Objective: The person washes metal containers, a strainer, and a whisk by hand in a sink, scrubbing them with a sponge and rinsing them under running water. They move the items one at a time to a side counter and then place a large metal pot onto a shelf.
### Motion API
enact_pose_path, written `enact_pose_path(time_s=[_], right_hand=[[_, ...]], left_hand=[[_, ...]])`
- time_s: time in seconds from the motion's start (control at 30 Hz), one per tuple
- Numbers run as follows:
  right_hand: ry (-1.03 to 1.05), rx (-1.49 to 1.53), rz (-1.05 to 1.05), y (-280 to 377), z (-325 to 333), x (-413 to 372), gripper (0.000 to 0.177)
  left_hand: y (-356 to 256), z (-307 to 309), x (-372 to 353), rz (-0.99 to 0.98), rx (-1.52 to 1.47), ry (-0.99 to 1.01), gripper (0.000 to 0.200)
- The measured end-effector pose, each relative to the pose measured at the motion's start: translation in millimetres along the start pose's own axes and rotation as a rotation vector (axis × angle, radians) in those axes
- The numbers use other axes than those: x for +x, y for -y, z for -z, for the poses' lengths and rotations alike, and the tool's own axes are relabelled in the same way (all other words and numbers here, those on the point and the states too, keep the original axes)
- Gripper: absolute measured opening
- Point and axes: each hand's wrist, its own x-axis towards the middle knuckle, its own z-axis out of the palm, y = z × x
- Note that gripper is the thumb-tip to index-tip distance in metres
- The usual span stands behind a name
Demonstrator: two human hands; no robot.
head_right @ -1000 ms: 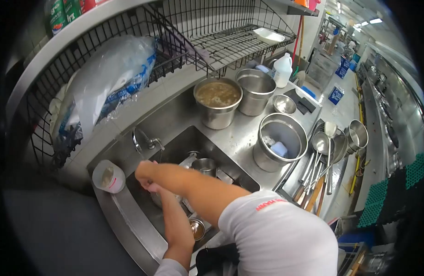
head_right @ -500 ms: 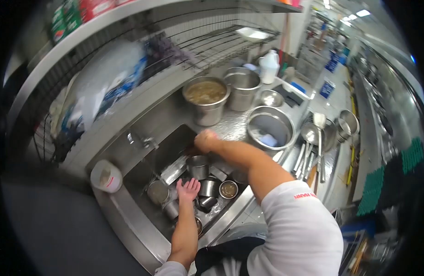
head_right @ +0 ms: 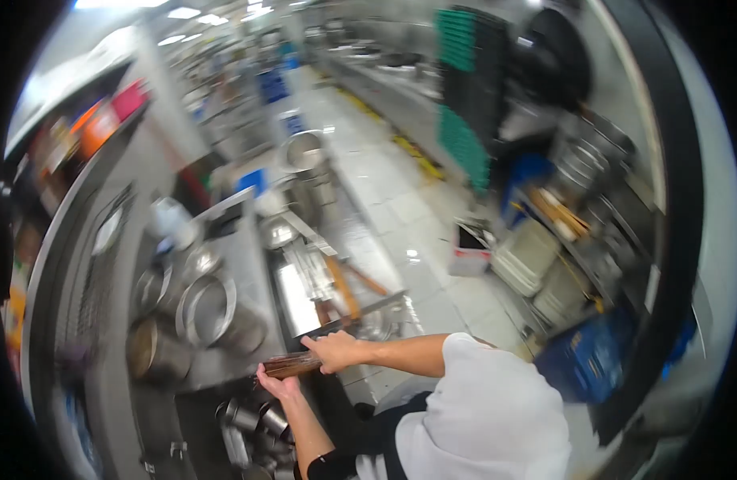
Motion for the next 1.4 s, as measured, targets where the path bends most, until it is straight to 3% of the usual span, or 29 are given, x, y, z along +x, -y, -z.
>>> enact_pose_path(time_s=[0.07, 0.1, 0.13, 0.2, 0.27, 0.33, 0.37, 0.43, 0.5, 0.57, 0.6, 0.67, 0.7, 0.73, 0.77, 0.9, 1.03, 1.1, 1.2, 1.27, 1.3, 1.33, 1.4], right_hand=[[-0.066, 0.054, -0.164, -63, 24, -63, 0.062], [-0.102, 0.089, -0.230, -103, 24, -96, 0.061], [-0.133, 0.118, -0.282, -141, 24, -128, 0.059], [-0.241, 0.139, -0.459, -220, 29, -205, 0.055], [-0.351, 0.016, -0.700, -282, 58, -291, 0.053], [-0.505, -0.093, -0.925, -345, 88, -368, 0.044], [-0.634, -0.134, -0.929, -365, 111, -405, 0.039], [-0.659, -0.220, -1.050, -398, 167, -460, 0.045], [-0.752, -0.480, -1.209, -420, 214, -487, 0.048], [-0.836, -0.519, -1.314, -442, 246, -484, 0.046], [-0.846, -0.562, -1.317, -446, 252, -470, 0.041], [-0.607, -0.541, -1.157, -427, 240, -404, 0.033], [-0.561, -0.462, -0.972, -411, 212, -363, 0.028], [-0.516, -0.216, -0.788, -353, 197, -326, 0.022], [-0.372, -0.244, -0.656, -356, 153, -276, 0.022], [-0.324, -0.054, 0.012, -210, 103, -109, 0.019], [-0.394, 0.182, 0.611, -34, 92, 36, 0.013], [-0.392, 0.294, 0.793, 49, 91, 101, 0.012], [-0.290, 0.158, 0.828, 118, 64, 241, 0.014], [0.124, -0.362, 0.620, 128, 48, 335, 0.019], [0.334, -0.455, 0.546, 107, 30, 374, 0.021], [0.532, -0.555, 0.462, 96, 11, 403, 0.024], [0.578, -0.688, 0.423, 94, -10, 405, 0.037]], left_hand=[[74, -52, -30, 0.243, 0.062, 0.160, 0.025], [110, -91, -60, 0.289, 0.153, 0.148, 0.025], [153, -71, -33, 0.334, 0.151, 0.281, 0.023], [211, -106, -61, 0.420, 0.259, 0.088, 0.022], [257, -121, -67, 0.541, 0.356, 0.111, 0.020], [288, -132, -83, 0.660, 0.442, 0.154, 0.018], [303, -131, -86, 0.683, 0.521, 0.141, 0.018], [315, -133, -98, 0.762, 0.635, 0.187, 0.017], [319, -129, -104, 0.796, 0.704, 0.200, 0.020], [310, -121, -108, 0.812, 0.718, 0.175, 0.022], [301, -119, -106, 0.816, 0.729, 0.164, 0.023], [274, -110, -100, 0.763, 0.727, 0.148, 0.026], [254, -102, -95, 0.732, 0.717, 0.161, 0.026], [236, -93, -87, 0.699, 0.702, 0.169, 0.026], [215, -81, -77, 0.629, 0.722, 0.134, 0.024], [97, -61, -58, 0.313, 0.566, 0.122, 0.022], [-44, -14, -58, -0.217, 0.368, -0.044, 0.018], [-104, 28, -55, -0.394, 0.286, -0.231, 0.017], [-169, 133, -46, -0.529, 0.259, -0.509, 0.015], [-177, 264, -21, -0.512, 0.266, -0.801, 0.018], [-182, 310, -17, -0.493, 0.274, -0.927, 0.019], [-184, 323, -25, -0.375, 0.504, -1.159, 0.018], [-179, 325, -30, -0.061, 0.978, -1.565, 0.017]])
